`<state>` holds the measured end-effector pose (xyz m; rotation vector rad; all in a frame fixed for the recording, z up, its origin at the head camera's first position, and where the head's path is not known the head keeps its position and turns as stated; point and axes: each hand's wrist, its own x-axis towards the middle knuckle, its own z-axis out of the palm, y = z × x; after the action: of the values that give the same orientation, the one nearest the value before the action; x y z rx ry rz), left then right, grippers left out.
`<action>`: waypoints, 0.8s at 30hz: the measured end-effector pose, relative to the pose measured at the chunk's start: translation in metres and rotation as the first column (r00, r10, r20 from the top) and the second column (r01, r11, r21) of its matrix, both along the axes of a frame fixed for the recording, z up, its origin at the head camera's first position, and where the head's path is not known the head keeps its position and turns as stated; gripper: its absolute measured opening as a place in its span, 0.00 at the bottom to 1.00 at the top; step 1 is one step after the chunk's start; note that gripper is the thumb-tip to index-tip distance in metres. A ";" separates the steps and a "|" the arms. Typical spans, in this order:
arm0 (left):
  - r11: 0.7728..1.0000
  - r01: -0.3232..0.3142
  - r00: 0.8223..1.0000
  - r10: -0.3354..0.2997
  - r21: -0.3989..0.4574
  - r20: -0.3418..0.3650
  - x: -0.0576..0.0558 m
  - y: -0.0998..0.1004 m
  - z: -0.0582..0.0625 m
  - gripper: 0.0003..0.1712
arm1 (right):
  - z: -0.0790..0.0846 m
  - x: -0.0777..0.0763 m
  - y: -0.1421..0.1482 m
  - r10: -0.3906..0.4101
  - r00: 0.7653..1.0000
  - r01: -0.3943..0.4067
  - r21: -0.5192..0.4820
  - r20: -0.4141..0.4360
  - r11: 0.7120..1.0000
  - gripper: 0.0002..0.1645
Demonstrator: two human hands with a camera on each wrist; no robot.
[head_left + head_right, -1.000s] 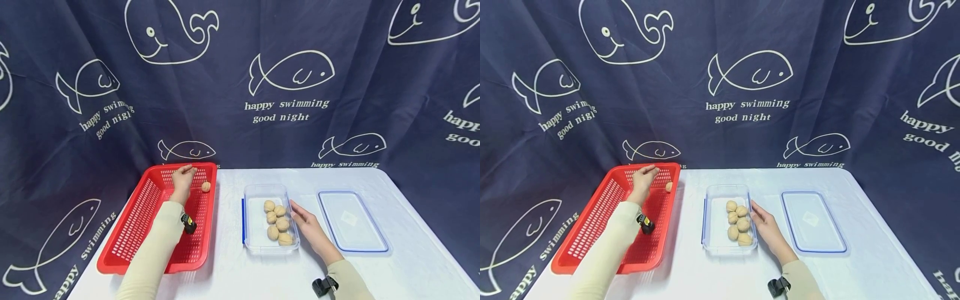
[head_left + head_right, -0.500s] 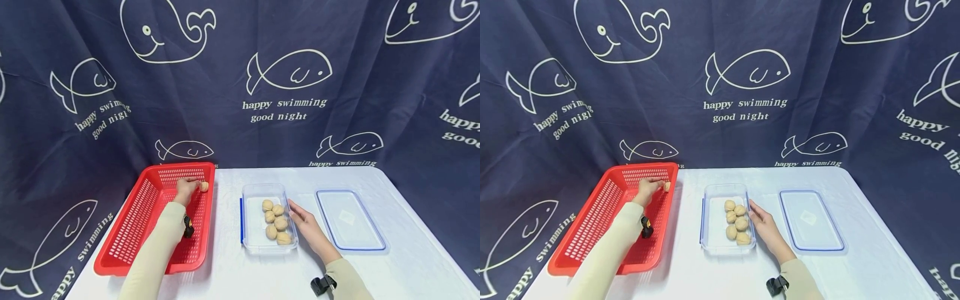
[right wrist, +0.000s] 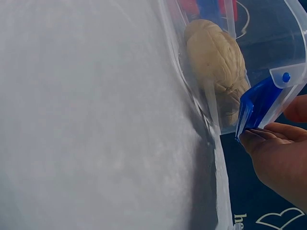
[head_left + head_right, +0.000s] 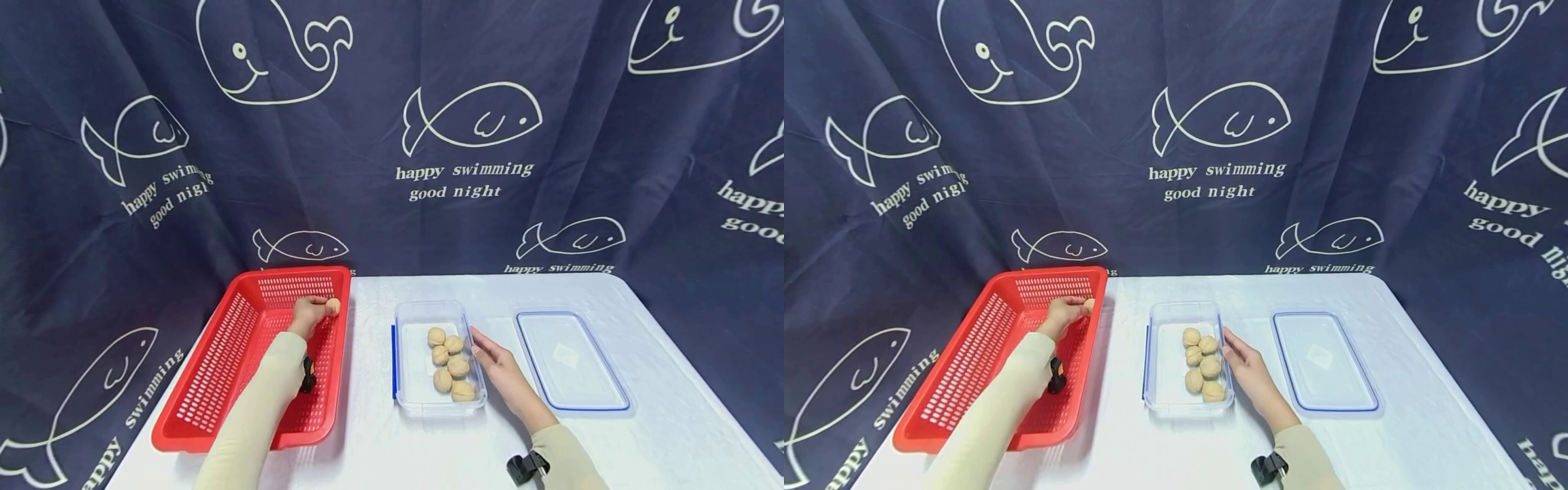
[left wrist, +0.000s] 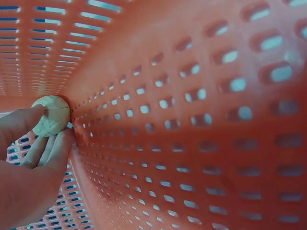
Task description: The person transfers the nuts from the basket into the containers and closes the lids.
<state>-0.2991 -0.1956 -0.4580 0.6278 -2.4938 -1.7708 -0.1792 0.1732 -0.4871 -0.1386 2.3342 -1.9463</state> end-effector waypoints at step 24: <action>0.997 -0.064 0.983 0.054 -0.053 -0.177 -0.007 -0.017 0.010 0.13 | 0.001 0.001 0.000 0.007 1.000 -0.007 0.007 0.010 1.000 0.31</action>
<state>-0.3065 -0.2127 -0.4480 0.5118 -2.3752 -1.6485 -0.1785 0.1736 -0.4863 -0.1359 2.3314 -1.9309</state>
